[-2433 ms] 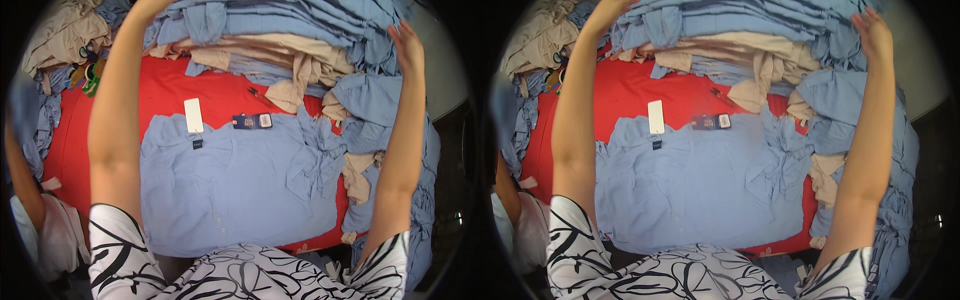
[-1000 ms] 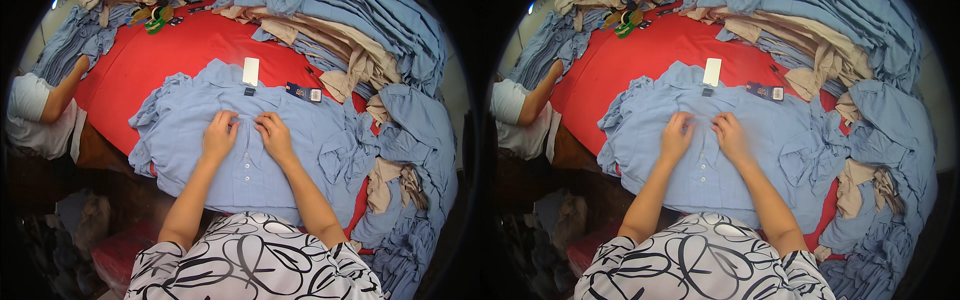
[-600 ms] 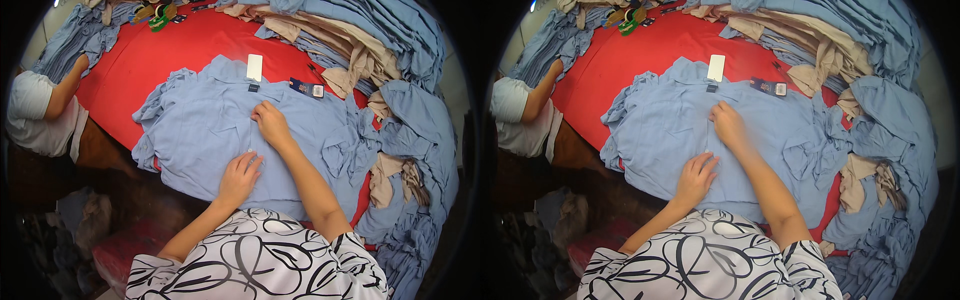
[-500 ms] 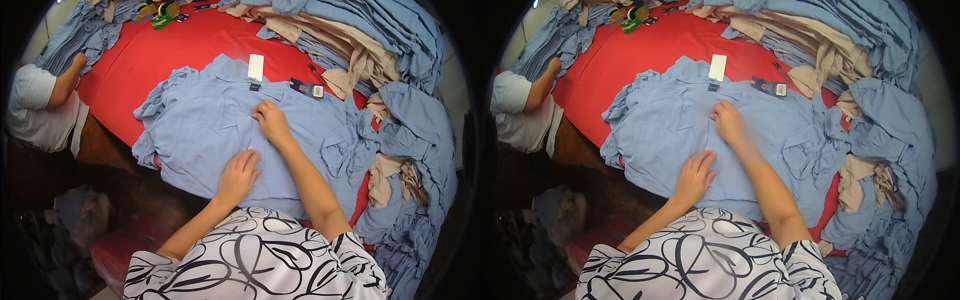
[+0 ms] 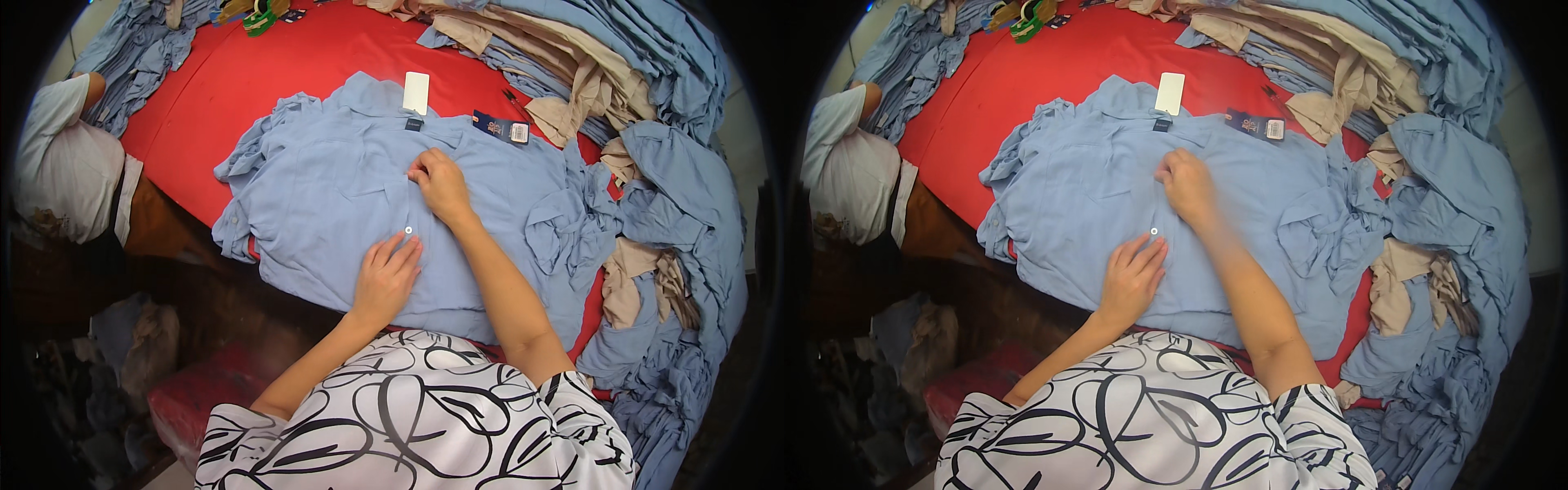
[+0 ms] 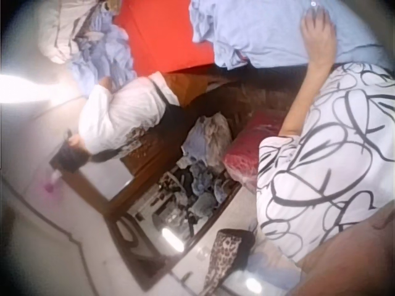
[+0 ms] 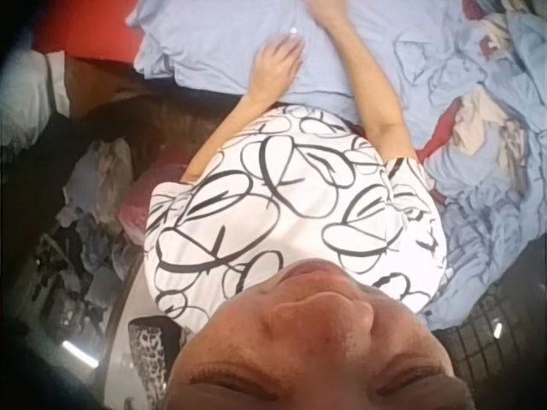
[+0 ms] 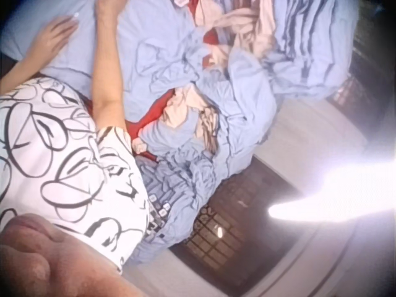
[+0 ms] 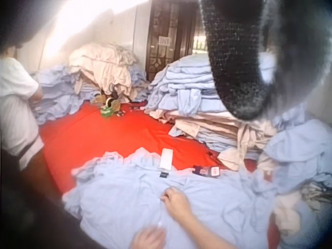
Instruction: The person folds light blue shirts one by one on a red table, smoothing the fabric and folding the sleeves before stacking them.
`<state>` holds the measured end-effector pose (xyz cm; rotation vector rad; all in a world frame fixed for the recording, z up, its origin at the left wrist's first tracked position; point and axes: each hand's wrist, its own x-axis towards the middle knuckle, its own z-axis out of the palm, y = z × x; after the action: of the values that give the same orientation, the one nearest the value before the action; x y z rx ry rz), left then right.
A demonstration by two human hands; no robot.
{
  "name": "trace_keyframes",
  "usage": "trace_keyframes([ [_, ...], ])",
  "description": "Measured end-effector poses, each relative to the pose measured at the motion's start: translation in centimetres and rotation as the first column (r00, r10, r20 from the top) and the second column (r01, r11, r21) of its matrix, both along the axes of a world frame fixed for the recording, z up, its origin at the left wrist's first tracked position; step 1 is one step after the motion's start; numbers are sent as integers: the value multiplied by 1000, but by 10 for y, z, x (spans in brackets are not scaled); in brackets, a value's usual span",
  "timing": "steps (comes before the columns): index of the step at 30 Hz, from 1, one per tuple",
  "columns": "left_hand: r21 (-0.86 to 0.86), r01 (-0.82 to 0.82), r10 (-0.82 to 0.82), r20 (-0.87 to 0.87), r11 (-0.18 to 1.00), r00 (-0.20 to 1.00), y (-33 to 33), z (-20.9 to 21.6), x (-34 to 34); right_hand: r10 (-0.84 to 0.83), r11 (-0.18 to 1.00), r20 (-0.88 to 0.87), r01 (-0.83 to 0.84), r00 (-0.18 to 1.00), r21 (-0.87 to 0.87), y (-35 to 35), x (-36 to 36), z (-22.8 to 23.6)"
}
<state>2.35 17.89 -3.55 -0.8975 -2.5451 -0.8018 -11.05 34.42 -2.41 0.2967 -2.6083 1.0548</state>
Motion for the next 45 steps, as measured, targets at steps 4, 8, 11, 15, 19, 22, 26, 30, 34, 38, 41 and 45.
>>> trace_keyframes([
  [4, -1, -17, 17, 16, 1000, 1000, -5, -1, 0, 39, 989, 36, -33, 999, -144, 2, 8, 16],
  [8, 70, -27, 23, 60, 997, 998, -8, 4, -3, 13, 990, -32, -18, 999, -143, 8, 42, 28],
  [11, 201, -89, 55, 169, 976, 984, -12, 8, -12, 60, 998, -130, -60, 990, 5, -4, 74, 21],
  [15, 27, -152, 147, 121, 988, 982, -23, 21, -55, 103, 983, -237, -62, 966, 172, -9, 81, 4],
  [19, -166, -99, 111, 68, 981, 991, -34, 23, -77, 107, 983, -204, -72, 973, 171, -9, 81, 2],
  [22, -211, -48, 81, 149, 976, 986, -40, 24, -84, 111, 982, -182, -79, 977, 172, -8, 81, 2],
  [26, -264, -3, 62, 216, 964, 974, -41, 29, -92, 113, 984, -172, -87, 979, 154, -6, 80, 0],
  [30, -238, 26, 43, 278, 971, 960, -44, 27, -95, 127, 982, -175, -98, 976, 163, -6, 79, 3],
  [34, -216, 46, 19, 291, 975, 957, -45, 27, -95, 135, 978, -158, -106, 978, 178, -8, 79, 6],
  [38, -211, 22, 38, 273, 977, 961, -42, 29, -94, 137, 975, -155, -105, 978, 198, -7, 80, 8],
  [41, -216, 7, 50, 258, 976, 965, -41, 27, -92, 139, 974, -154, -106, 978, 202, -7, 80, 6],
  [45, -212, 0, 54, 247, 977, 967, -40, 27, -91, 135, 975, -149, -104, 980, 196, -8, 80, 6],
])
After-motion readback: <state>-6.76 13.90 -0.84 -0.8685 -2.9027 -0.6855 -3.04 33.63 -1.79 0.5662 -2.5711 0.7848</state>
